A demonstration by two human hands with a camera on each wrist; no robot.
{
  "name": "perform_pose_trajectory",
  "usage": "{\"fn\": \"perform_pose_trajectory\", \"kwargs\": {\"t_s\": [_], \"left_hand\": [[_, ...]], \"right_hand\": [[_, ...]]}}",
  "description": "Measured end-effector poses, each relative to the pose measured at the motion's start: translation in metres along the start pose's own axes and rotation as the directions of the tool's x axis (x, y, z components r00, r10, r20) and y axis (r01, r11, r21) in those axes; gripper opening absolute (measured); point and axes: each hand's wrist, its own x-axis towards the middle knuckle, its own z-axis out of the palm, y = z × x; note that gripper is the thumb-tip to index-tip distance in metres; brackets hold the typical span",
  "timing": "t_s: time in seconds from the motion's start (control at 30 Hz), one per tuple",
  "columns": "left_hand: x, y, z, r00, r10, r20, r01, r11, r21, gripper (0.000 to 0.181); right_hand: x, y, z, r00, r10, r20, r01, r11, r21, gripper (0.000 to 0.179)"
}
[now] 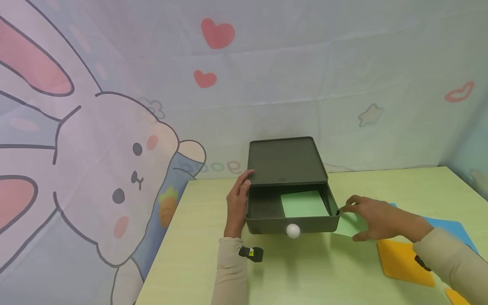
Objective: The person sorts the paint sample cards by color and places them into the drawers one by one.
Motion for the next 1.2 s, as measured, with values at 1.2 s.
{"fn": "perform_pose_trajectory", "kwargs": {"t_s": [1.2], "left_hand": [[-0.001, 0.005, 0.0, 1.0, -0.027, -0.012, 0.027, 1.0, -0.002, 0.034]], "right_hand": [[-0.015, 0.004, -0.075, 0.972, 0.01, -0.234, -0.002, 0.999, 0.036, 0.061]]}}
